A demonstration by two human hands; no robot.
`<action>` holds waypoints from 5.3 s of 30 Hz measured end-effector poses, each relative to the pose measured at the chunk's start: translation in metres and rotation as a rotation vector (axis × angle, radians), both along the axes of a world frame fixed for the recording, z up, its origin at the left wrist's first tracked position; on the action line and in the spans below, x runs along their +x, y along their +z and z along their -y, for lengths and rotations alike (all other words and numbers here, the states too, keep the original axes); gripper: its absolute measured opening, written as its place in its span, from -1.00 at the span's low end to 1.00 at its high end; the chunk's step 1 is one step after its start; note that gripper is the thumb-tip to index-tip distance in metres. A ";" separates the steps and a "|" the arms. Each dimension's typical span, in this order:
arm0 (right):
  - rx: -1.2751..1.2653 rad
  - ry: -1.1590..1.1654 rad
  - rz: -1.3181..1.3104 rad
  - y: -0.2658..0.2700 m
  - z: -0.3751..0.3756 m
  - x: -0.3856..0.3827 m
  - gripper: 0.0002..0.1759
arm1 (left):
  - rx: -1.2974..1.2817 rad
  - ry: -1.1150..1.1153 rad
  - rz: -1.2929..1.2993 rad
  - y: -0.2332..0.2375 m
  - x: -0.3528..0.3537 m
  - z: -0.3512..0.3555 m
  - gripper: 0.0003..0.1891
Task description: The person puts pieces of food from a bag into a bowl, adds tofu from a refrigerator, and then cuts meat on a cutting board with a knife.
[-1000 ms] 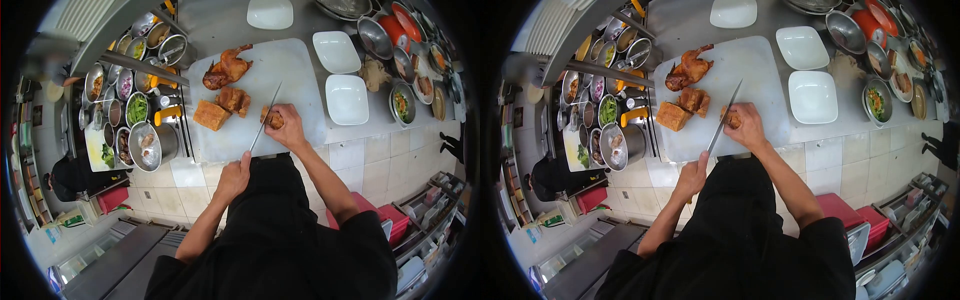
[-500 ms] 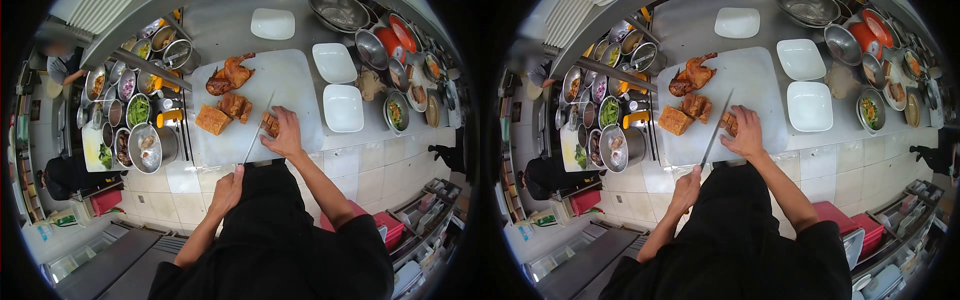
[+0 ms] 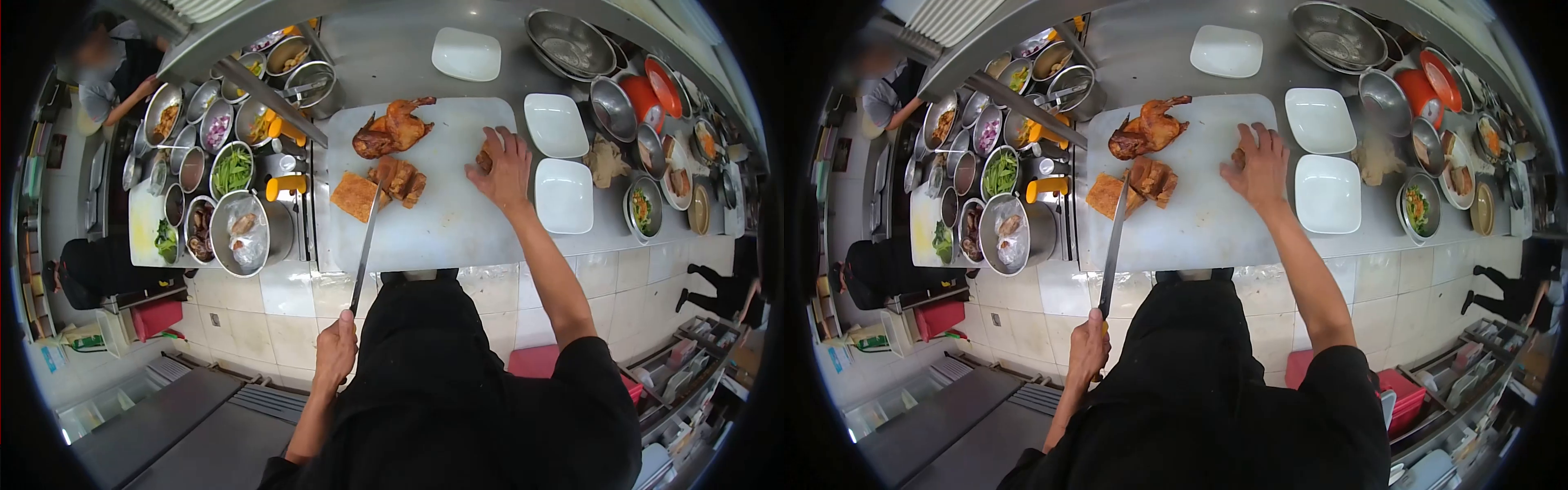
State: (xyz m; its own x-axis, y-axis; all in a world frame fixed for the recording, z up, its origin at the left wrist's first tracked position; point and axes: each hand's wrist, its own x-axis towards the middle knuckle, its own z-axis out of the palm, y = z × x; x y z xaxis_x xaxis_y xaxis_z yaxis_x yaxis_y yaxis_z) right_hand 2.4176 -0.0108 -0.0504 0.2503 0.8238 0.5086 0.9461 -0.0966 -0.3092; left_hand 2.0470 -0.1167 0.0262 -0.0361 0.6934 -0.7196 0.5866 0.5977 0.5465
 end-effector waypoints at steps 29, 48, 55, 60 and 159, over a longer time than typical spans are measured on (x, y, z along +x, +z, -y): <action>-0.136 0.198 -0.581 -0.026 0.066 -0.098 -0.46 | -0.034 -0.401 -0.158 -0.011 0.058 -0.015 -0.17; -0.058 0.226 -0.628 -0.030 0.071 -0.096 -0.42 | -0.020 -0.448 -0.188 -0.033 0.073 -0.040 -0.10; -0.050 0.206 -0.654 -0.035 0.080 -0.094 -0.45 | 0.020 -0.468 -0.197 -0.014 0.069 -0.026 -0.17; 0.017 0.215 -0.664 -0.040 0.079 -0.096 -0.52 | 0.032 -0.512 -0.250 -0.007 0.065 -0.022 -0.20; -0.380 0.386 -0.380 -0.007 0.027 -0.085 -0.47 | -0.113 -0.104 -0.111 -0.023 -0.021 -0.014 -0.16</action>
State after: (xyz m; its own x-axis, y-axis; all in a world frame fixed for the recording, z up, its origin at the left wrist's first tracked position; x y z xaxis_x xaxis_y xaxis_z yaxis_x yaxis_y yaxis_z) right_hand 2.3325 -0.0374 -0.0574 0.0063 0.9951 0.0991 0.7663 0.0588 -0.6398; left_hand 2.0257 -0.1029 0.0035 -0.0519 0.6128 -0.7885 0.7013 0.5845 0.4080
